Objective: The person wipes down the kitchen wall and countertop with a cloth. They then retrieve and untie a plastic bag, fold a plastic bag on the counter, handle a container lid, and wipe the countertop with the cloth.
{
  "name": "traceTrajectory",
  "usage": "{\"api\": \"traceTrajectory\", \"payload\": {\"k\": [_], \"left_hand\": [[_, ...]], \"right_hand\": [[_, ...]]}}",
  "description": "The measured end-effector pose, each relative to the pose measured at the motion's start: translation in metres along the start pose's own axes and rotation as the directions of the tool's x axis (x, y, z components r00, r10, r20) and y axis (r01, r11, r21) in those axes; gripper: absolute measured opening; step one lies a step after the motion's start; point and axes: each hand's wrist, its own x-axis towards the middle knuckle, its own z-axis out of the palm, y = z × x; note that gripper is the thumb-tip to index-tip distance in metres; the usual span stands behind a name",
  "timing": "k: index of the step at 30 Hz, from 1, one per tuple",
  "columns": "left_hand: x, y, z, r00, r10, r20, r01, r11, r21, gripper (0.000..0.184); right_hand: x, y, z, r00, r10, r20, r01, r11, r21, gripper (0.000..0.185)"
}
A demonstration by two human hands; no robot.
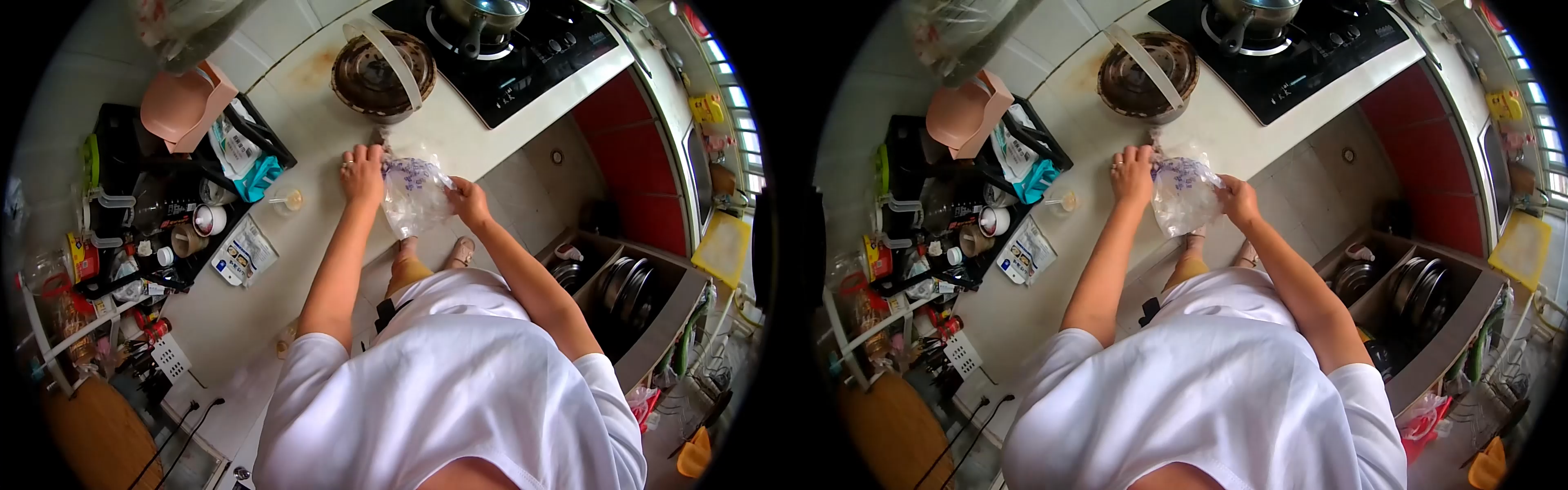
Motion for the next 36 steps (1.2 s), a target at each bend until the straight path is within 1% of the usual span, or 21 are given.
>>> {"api": "traceTrajectory", "payload": {"k": [1, 3, 5, 6, 8, 10, 11, 13, 15, 17, 19, 21, 22, 25, 27, 29, 30, 31, 33, 35, 36], "left_hand": [[-0.002, 0.003, -0.004, 1.0, 0.003, 0.003, -0.003, 1.0, 0.002, 0.025], [-0.008, 0.01, -0.02, 0.995, -0.033, -0.089, 0.014, 0.98, -0.2, 0.029], [-0.031, 0.037, -0.043, 0.99, 0.138, -0.043, -0.144, 0.949, -0.281, 0.031], [-0.05, 0.042, -0.029, 0.967, 0.252, -0.021, -0.244, 0.903, -0.353, 0.031], [-0.09, 0.054, -0.01, 0.919, 0.352, 0.179, -0.286, 0.905, -0.315, 0.028], [-0.106, 0.04, 0.023, 0.935, 0.344, 0.088, -0.313, 0.915, -0.254, 0.023], [-0.105, 0.038, 0.023, 0.936, 0.347, 0.055, -0.328, 0.918, -0.222, 0.022], [-0.097, 0.039, 0.015, 0.968, 0.216, 0.13, -0.197, 0.97, -0.139, 0.022], [-0.079, 0.019, 0.006, 0.993, 0.013, 0.115, -0.011, 1.0, -0.019, 0.022], [-0.063, -0.009, 0.003, 0.997, -0.065, 0.044, 0.062, 0.995, 0.074, 0.023], [-0.051, -0.017, -0.012, 0.997, -0.058, -0.045, 0.056, 0.997, -0.05, 0.028], [-0.048, 0.013, -0.028, 0.972, -0.089, -0.215, 0.046, 0.979, -0.198, 0.032], [-0.052, 0.031, -0.04, 0.965, 0.029, -0.261, -0.105, 0.953, -0.283, 0.033], [-0.074, 0.076, -0.012, 0.939, 0.325, -0.109, -0.343, 0.879, -0.331, 0.03], [-0.084, 0.085, 0.021, 0.952, 0.306, 0.002, -0.302, 0.942, -0.145, 0.026], [-0.071, 0.071, 0.032, 0.957, 0.284, 0.058, -0.285, 0.959, 0.012, 0.021], [-0.061, 0.06, 0.027, 0.97, 0.242, 0.003, -0.242, 0.968, 0.063, 0.018], [-0.049, 0.045, 0.017, 0.979, 0.194, 0.063, -0.197, 0.979, 0.046, 0.015], [-0.033, 0.012, 0.013, 0.989, 0.145, -0.032, -0.143, 0.988, 0.051, 0.017], [-0.028, -0.01, 0.012, 0.996, 0.05, -0.07, -0.052, 0.998, -0.035, 0.024], [-0.032, -0.01, 0.005, 0.997, 0.046, -0.066, -0.048, 0.998, -0.034, 0.024]], "right_hand": [[-0.004, -0.002, -0.001, 1.0, 0.021, -0.001, -0.021, 1.0, 0.016, 0.025], [-0.002, 0.008, -0.003, 0.999, 0.037, -0.005, -0.037, 0.999, 0.033, 0.025], [0.0, 0.018, -0.003, 0.998, 0.056, -0.005, -0.056, 0.997, 0.049, 0.025], [0.001, 0.022, -0.004, 0.997, 0.072, 0.002, -0.072, 0.989, 0.133, 0.025], [0.002, 0.022, -0.008, 0.996, 0.083, 0.013, -0.084, 0.973, 0.216, 0.024], [0.0, 0.017, -0.012, 0.997, -0.038, -0.063, 0.033, 0.996, -0.087, 0.023], [0.003, 0.018, -0.012, 0.997, -0.04, -0.064, 0.034, 0.996, -0.085, 0.023], [0.0, 0.024, -0.014, 0.999, 0.003, -0.039, -0.006, 0.997, -0.071, 0.018], [0.008, 0.032, -0.015, 1.0, -0.003, -0.027, 0.003, 1.0, -0.021, 0.019], [0.004, 0.036, -0.018, 1.0, -0.007, -0.019, 0.007, 1.0, -0.019, 0.02], [0.003, 0.04, -0.02, 1.0, 0.017, 0.009, -0.018, 0.999, 0.031, 0.021], [0.003, 0.035, -0.016, 0.999, 0.04, 0.023, -0.042, 0.994, 0.096, 0.022], [-0.005, 0.028, -0.012, 0.996, 0.078, 0.043, -0.084, 0.983, 0.163, 0.023], [-0.006, 0.043, -0.009, 0.988, 0.108, 0.107, -0.134, 0.951, 0.278, 0.024], [-0.004, 0.049, -0.007, 0.983, 0.103, 0.154, -0.15, 0.928, 0.341, 0.025], [-0.006, 0.051, -0.014, 0.977, 0.107, 0.186, -0.152, 0.956, 0.253, 0.024], [-0.01, 0.052, -0.014, 0.977, 0.115, 0.182, -0.16, 0.954, 0.253, 0.024], [-0.015, 0.053, -0.012, 0.978, 0.145, 0.152, -0.178, 0.956, 0.234, 0.024], [-0.011, 0.036, -0.012, 0.983, 0.137, 0.122, -0.16, 0.965, 0.208, 0.024], [-0.026, 0.025, -0.009, 0.967, 0.217, 0.132, -0.25, 0.902, 0.351, 0.024], [-0.027, 0.029, -0.008, 0.966, 0.221, 0.136, -0.255, 0.902, 0.349, 0.024]]}}
